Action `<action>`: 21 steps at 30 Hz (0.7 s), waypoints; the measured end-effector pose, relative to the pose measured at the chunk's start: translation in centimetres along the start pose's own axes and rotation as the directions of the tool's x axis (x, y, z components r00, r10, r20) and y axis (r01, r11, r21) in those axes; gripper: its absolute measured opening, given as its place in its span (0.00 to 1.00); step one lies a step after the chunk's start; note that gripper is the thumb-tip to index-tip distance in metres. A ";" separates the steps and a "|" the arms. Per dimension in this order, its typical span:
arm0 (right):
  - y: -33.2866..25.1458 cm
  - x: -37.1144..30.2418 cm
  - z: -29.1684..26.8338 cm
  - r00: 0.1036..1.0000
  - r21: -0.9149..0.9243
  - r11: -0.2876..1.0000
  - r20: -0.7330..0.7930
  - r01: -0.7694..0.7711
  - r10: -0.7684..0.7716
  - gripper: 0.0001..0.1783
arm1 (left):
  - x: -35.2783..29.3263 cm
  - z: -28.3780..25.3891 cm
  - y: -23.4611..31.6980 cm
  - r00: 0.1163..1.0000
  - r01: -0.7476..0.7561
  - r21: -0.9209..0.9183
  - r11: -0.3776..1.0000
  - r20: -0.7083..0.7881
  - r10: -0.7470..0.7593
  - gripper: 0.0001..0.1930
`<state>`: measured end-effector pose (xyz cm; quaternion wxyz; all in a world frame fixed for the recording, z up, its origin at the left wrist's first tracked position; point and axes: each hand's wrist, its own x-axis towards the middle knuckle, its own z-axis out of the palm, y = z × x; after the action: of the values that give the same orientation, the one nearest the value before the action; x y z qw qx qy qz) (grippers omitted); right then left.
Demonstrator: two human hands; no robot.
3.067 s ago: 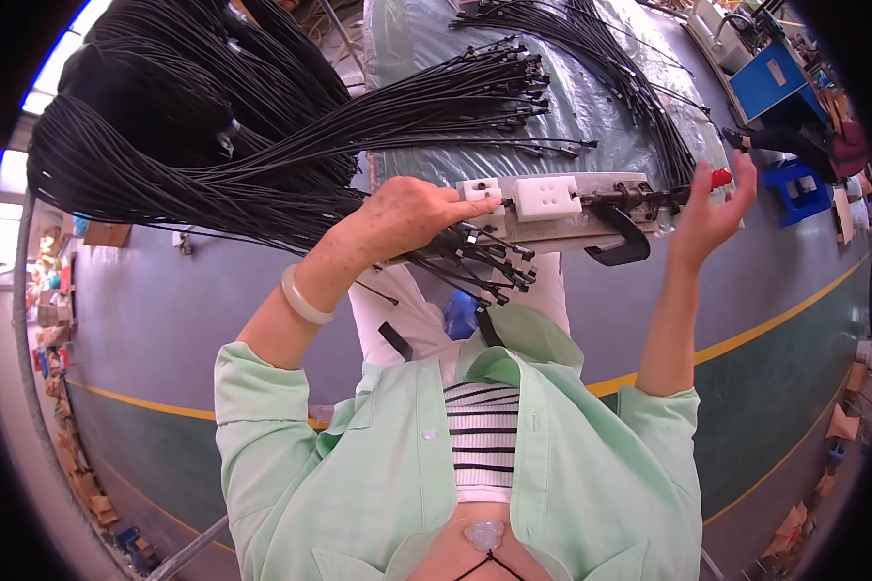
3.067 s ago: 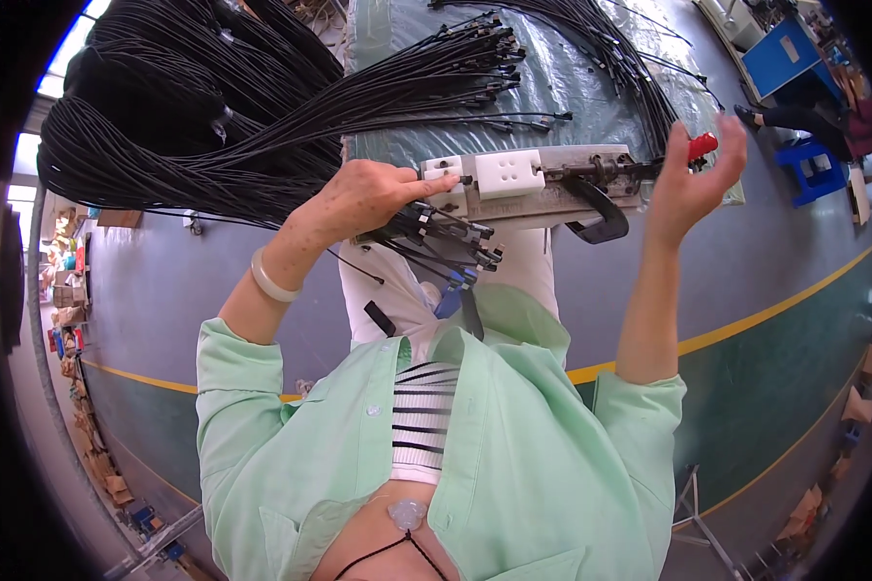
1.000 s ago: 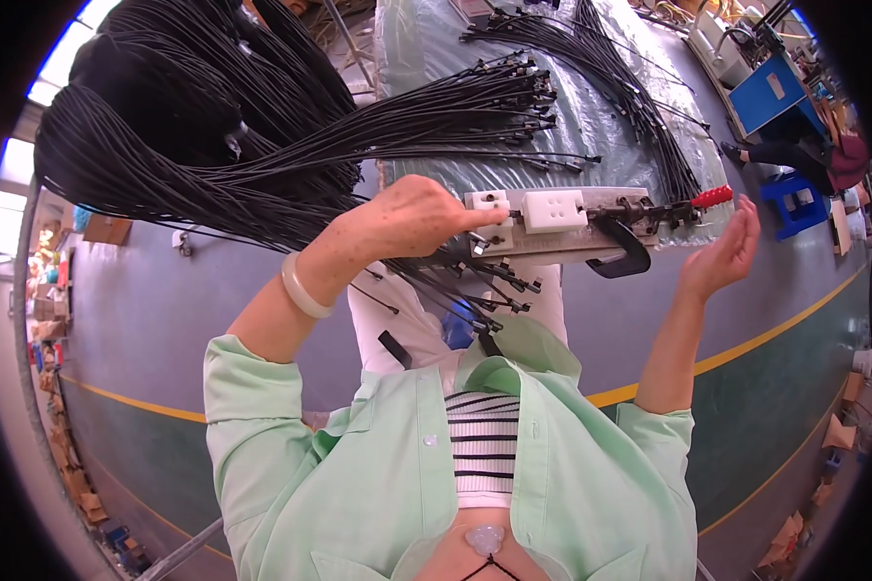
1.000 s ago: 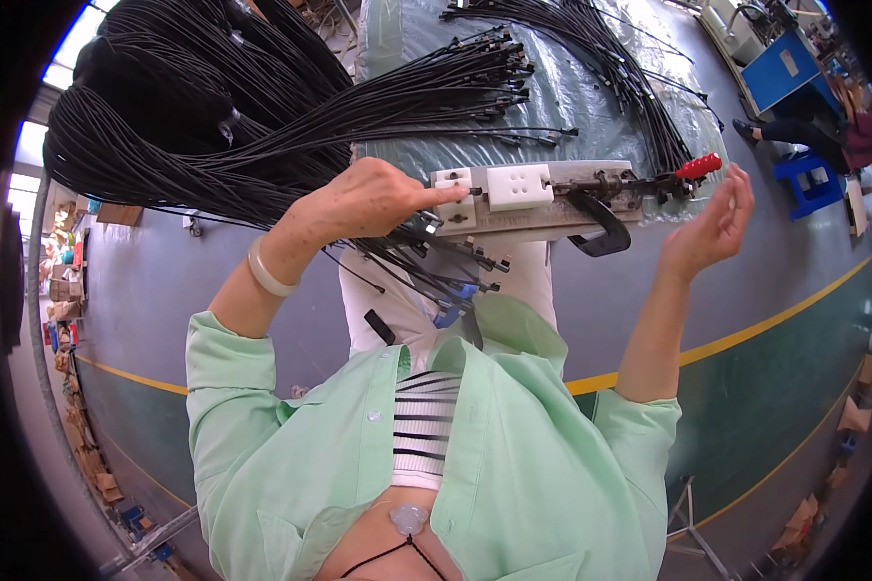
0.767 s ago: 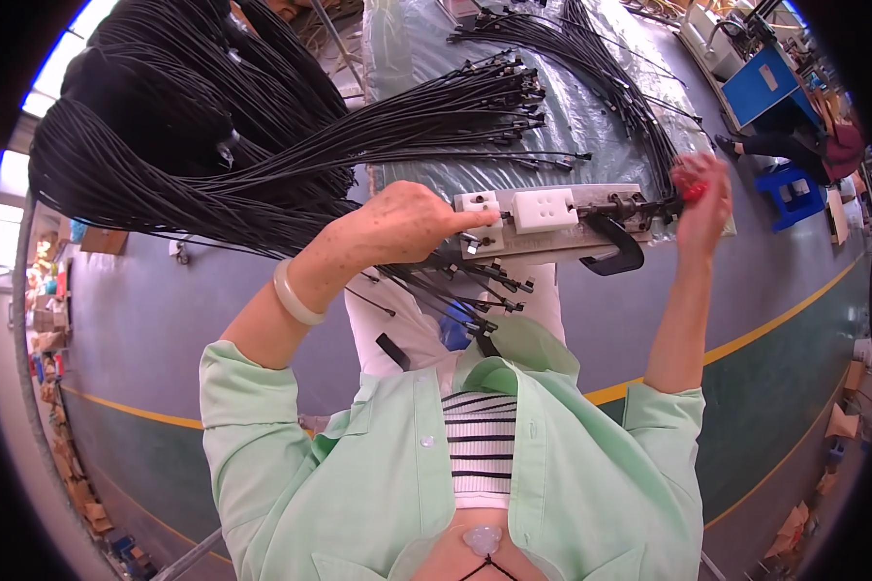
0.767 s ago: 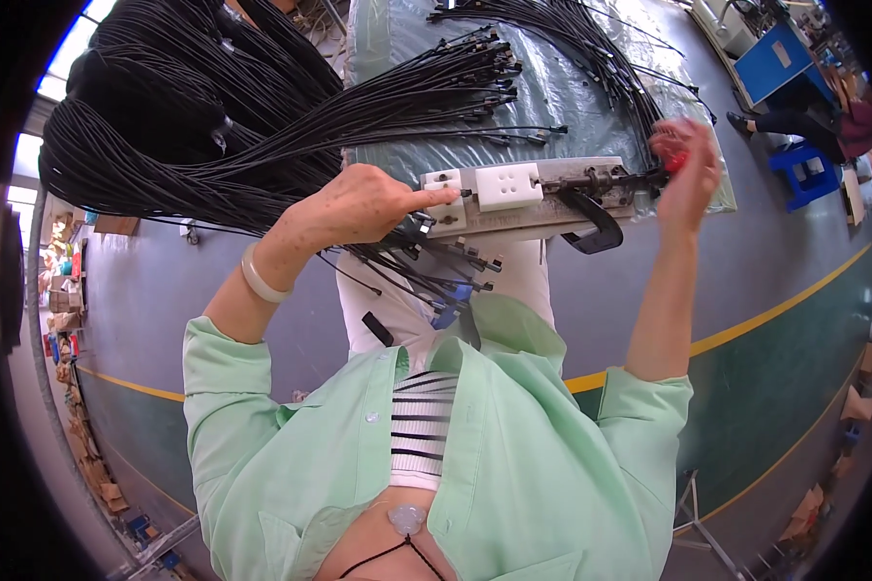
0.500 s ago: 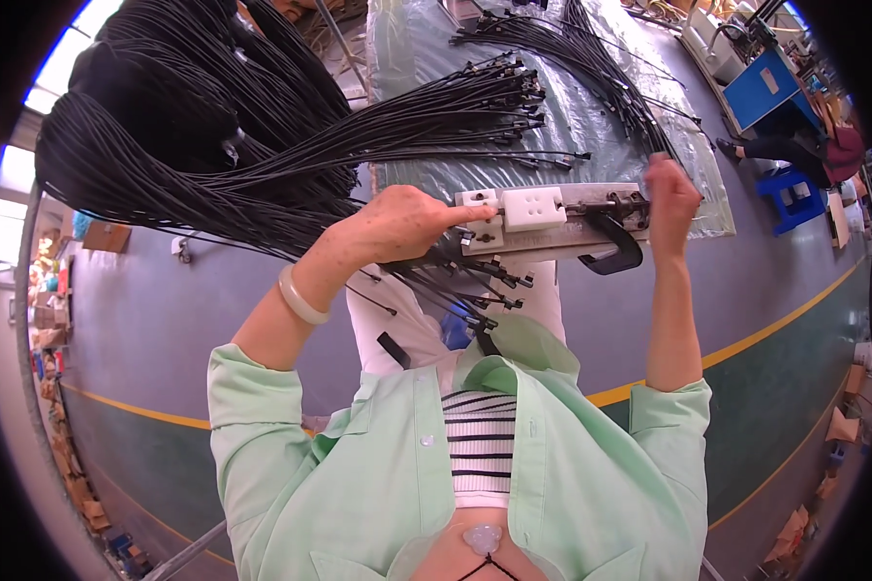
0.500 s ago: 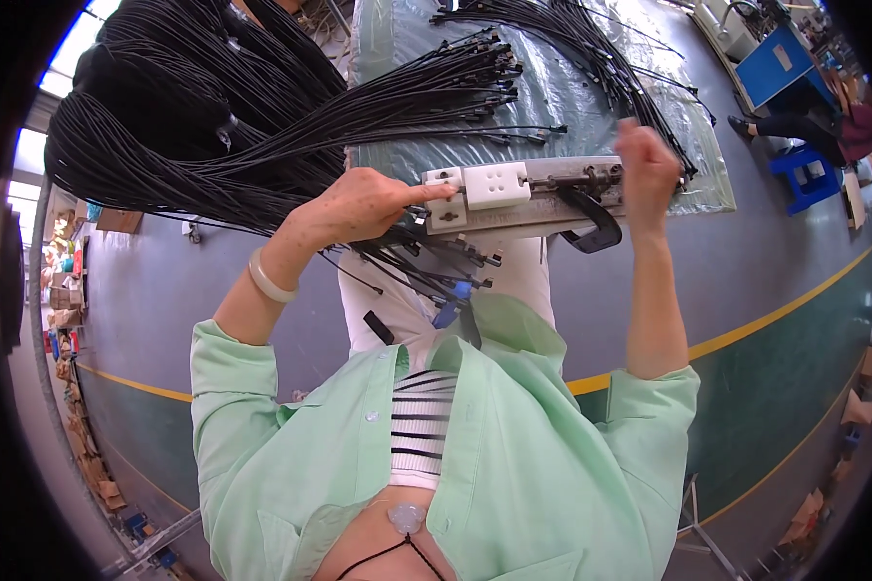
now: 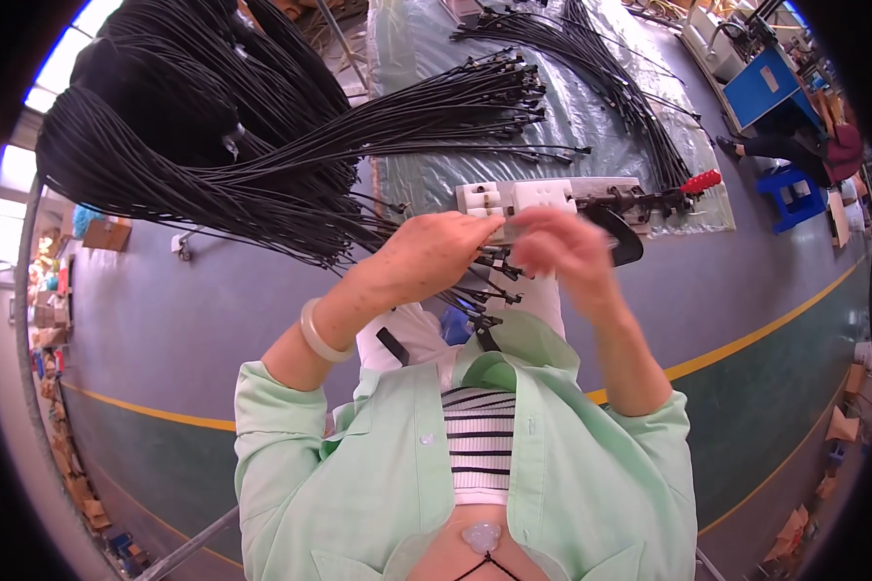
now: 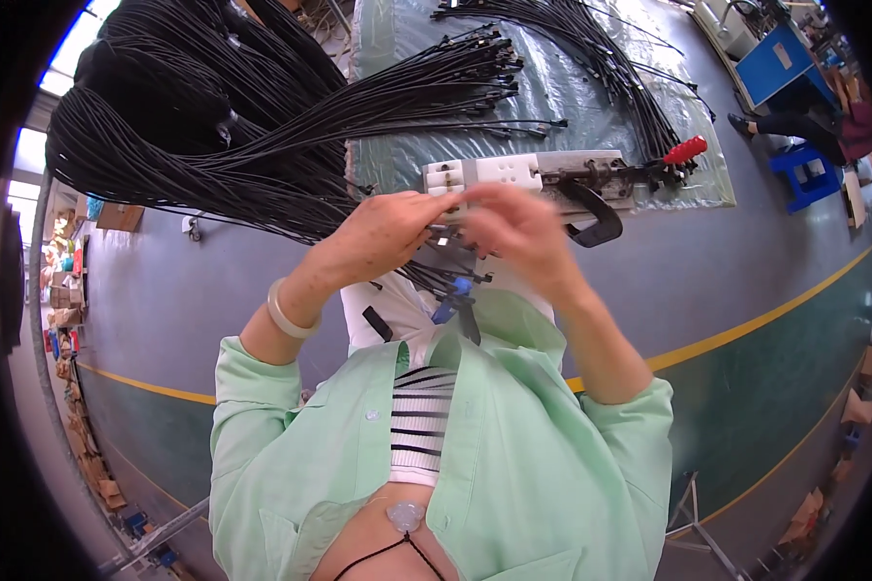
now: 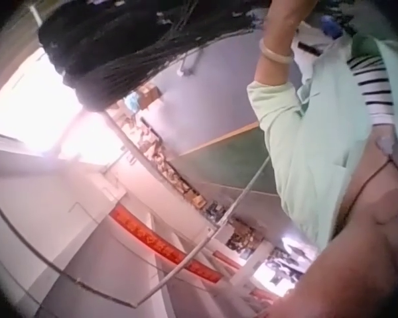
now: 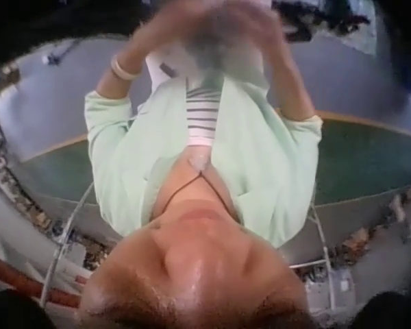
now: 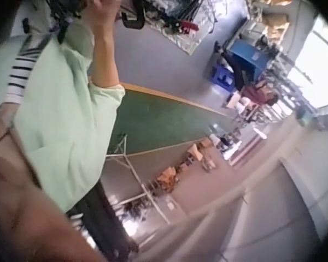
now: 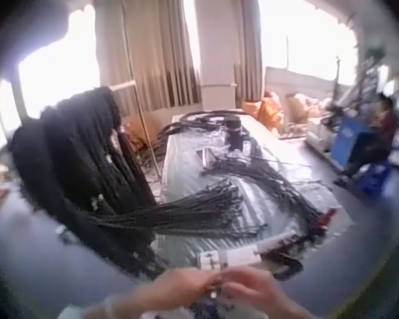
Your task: Assembling electrical wire harnesses by feeding wire bundles into a processing machine on a factory workbench.
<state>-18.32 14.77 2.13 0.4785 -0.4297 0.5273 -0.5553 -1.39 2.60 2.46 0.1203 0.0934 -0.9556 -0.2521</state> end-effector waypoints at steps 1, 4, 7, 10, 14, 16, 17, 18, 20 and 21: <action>0.3 0.4 1.3 0.999 0.039 0.999 0.054 -0.011 0.009 0.10 | 0.2 0.2 0.1 0.999 0.035 0.050 0.998 0.027 -0.036 0.19; 1.8 1.2 1.0 0.989 -0.149 0.978 0.056 0.143 -0.136 0.07 | 0.1 -0.2 0.5 0.997 0.052 0.006 0.999 -0.052 -0.052 0.21; 1.9 2.9 -0.7 0.811 -0.616 0.578 0.184 0.535 -0.556 0.08 | -1.2 -0.9 -1.6 0.992 0.011 -0.186 0.983 -0.121 -0.034 0.22; 2.7 4.1 -0.6 0.623 -0.766 0.152 0.371 0.625 -0.689 0.11 | -1.4 -1.0 -3.6 0.997 -0.050 -0.008 0.999 -0.057 0.050 0.24; 2.6 4.1 -1.2 0.654 -0.818 0.249 0.192 0.519 -0.732 0.12 | -0.5 -1.1 -5.0 0.987 -0.162 0.495 0.854 0.066 0.150 0.33; 2.2 3.1 -3.2 0.623 -0.838 0.320 0.030 0.441 -0.781 0.11 | 0.4 -1.2 -4.8 0.985 -0.175 0.468 0.866 0.098 0.145 0.33; 2.0 2.7 -4.6 0.588 -0.834 0.338 -0.021 0.436 -0.808 0.11 | 0.7 -1.5 -4.5 0.982 -0.181 0.447 0.876 0.129 0.137 0.34; 1.7 2.1 -5.8 0.544 -0.851 0.335 -0.070 0.405 -0.836 0.11 | 0.9 -1.8 -4.5 0.982 -0.181 0.447 0.876 0.130 0.137 0.34; 1.5 1.1 -8.3 0.425 -0.858 0.378 -0.214 0.349 -0.879 0.08 | 1.4 -2.1 -4.4 0.973 -0.186 0.431 0.883 0.205 0.105 0.34; 1.5 0.8 -9.5 0.349 -0.844 0.421 -0.305 0.333 -0.886 0.07 | 1.5 -2.4 -4.4 0.973 -0.189 0.430 0.883 0.205 0.108 0.34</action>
<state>-27.66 15.64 -0.10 -0.2307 -0.4819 0.5996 -0.5959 -1.65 -2.64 2.56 0.0301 0.0223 -0.9990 -0.0234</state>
